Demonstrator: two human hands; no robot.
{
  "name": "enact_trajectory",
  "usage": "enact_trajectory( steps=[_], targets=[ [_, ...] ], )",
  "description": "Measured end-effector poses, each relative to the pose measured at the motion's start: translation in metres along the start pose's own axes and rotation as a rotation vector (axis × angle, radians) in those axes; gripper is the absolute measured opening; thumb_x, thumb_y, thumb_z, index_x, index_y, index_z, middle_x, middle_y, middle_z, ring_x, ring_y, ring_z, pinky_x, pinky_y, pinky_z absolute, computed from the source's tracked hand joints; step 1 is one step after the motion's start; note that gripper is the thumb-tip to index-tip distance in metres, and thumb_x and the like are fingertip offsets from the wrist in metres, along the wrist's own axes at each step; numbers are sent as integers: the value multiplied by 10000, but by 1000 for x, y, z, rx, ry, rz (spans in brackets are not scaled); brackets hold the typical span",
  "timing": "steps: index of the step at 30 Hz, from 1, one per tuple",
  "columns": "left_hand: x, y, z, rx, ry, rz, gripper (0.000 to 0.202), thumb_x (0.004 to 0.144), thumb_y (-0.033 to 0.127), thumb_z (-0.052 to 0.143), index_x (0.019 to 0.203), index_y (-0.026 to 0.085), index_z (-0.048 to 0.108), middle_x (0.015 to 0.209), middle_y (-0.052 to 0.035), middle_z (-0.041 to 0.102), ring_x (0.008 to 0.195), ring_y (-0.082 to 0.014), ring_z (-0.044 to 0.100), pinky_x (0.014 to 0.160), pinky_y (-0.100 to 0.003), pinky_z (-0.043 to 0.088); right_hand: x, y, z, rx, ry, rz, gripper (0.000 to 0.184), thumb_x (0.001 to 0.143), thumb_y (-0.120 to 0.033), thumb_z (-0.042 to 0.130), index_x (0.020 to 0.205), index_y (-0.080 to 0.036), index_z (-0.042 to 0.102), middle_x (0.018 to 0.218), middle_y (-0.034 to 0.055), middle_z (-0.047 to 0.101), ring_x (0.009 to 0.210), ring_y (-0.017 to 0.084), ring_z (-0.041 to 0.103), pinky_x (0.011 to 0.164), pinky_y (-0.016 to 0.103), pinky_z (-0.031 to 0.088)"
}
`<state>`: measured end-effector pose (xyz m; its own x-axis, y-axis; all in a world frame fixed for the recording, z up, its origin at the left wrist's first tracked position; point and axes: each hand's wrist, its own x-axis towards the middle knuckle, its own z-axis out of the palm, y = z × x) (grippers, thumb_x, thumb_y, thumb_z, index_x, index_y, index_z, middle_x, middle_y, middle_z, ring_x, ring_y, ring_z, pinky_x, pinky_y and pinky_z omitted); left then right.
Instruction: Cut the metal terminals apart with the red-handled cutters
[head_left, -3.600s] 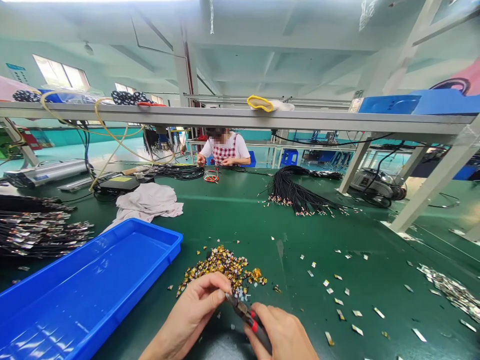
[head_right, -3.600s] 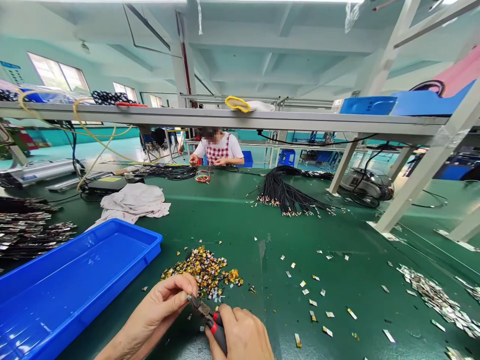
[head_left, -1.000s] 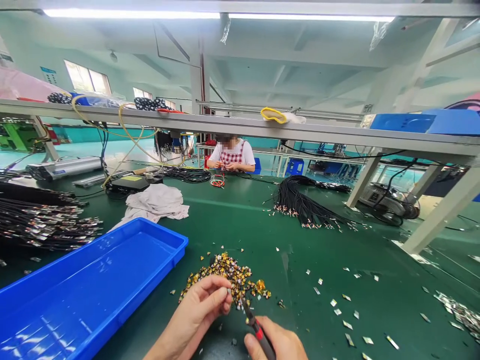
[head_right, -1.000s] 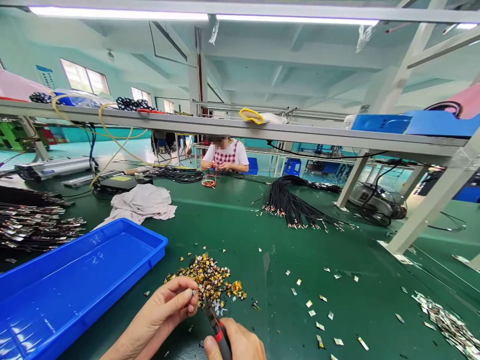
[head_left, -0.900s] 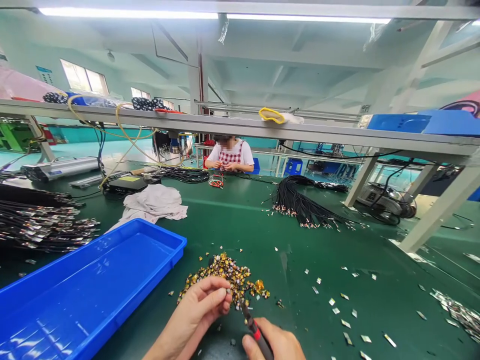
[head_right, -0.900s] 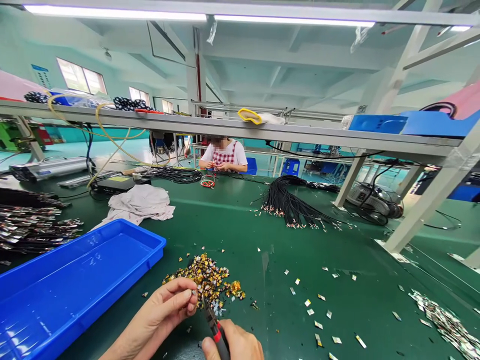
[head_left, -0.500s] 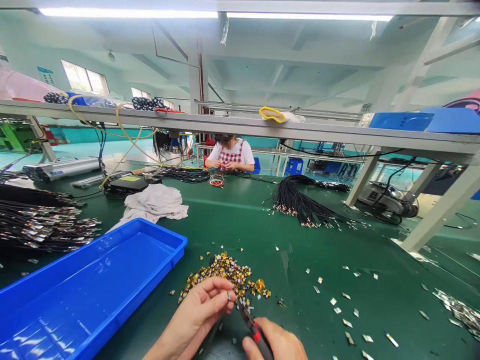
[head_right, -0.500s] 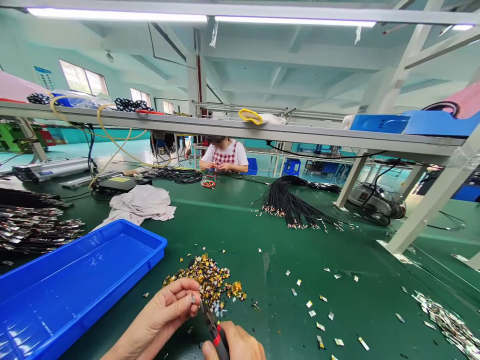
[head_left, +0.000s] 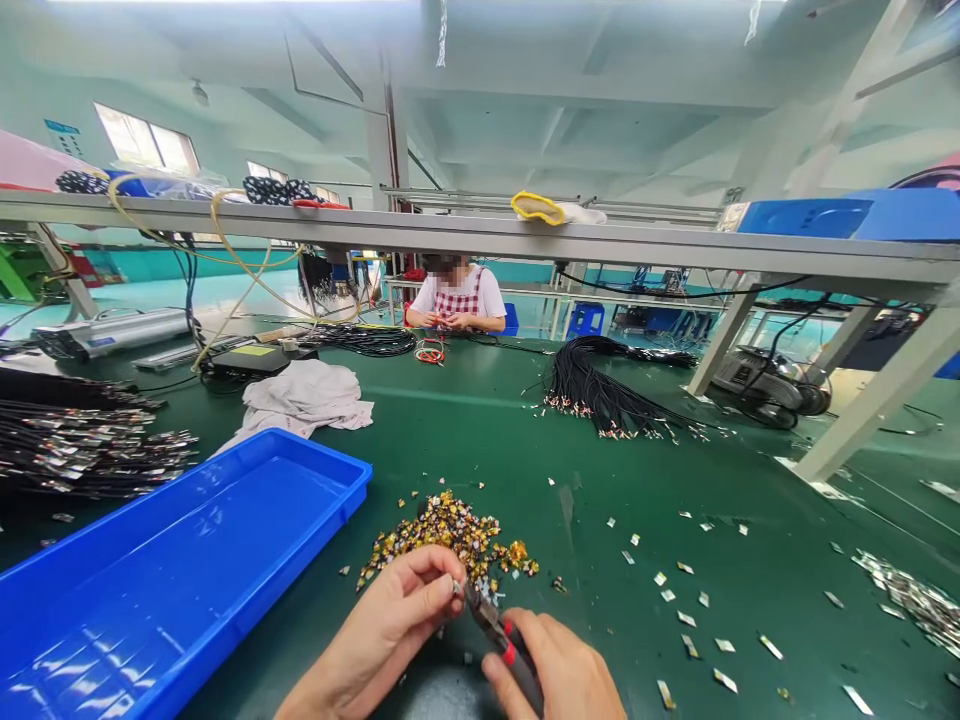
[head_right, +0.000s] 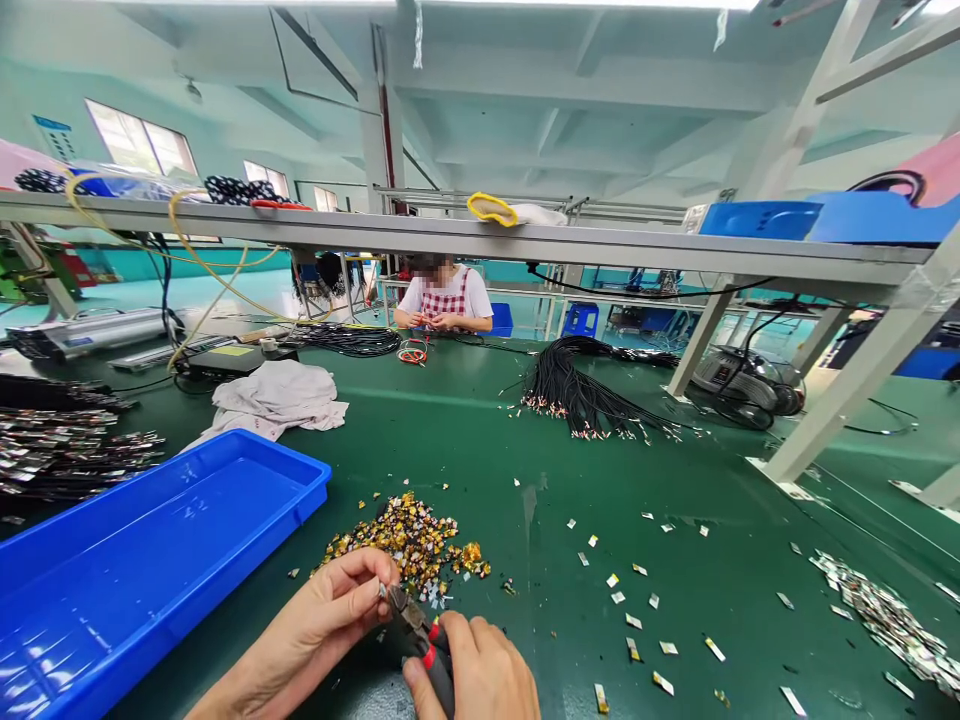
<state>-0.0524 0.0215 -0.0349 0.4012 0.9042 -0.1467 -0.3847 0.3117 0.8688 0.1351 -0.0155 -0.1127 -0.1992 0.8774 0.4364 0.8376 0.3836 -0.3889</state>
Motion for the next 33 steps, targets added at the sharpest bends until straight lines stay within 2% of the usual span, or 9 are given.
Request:
enact_trajectory(
  steps=[9,18,27,33],
  targets=[
    [-1,-1,0,43,-3,-1,96,752,241,730,770,157,686,764,-4,596,705,-91,498,679,-186,405,0,-2,-5,-87,-14,-20,278,854,-473,519,985,-247,615,758,14,660,655,219,659,610,306,510],
    [0,1,1,71,-4,9,132,742,273,739,747,157,677,733,3,569,677,-88,468,651,-180,381,3,-4,-13,-114,-57,-44,215,798,-366,613,974,-240,616,735,-1,657,645,214,663,582,279,488],
    [-2,0,4,80,21,20,158,710,294,763,728,161,680,728,-3,565,687,-99,456,649,-182,366,3,0,-9,-20,-167,-42,132,822,-318,560,893,-223,617,711,-13,687,604,181,678,540,229,421],
    [0,-3,4,100,30,56,156,719,301,752,729,164,677,725,-4,555,692,-109,442,643,-186,358,1,0,-6,13,-159,-40,183,852,-374,530,764,-233,607,612,-24,679,526,165,661,485,219,343]
  ],
)
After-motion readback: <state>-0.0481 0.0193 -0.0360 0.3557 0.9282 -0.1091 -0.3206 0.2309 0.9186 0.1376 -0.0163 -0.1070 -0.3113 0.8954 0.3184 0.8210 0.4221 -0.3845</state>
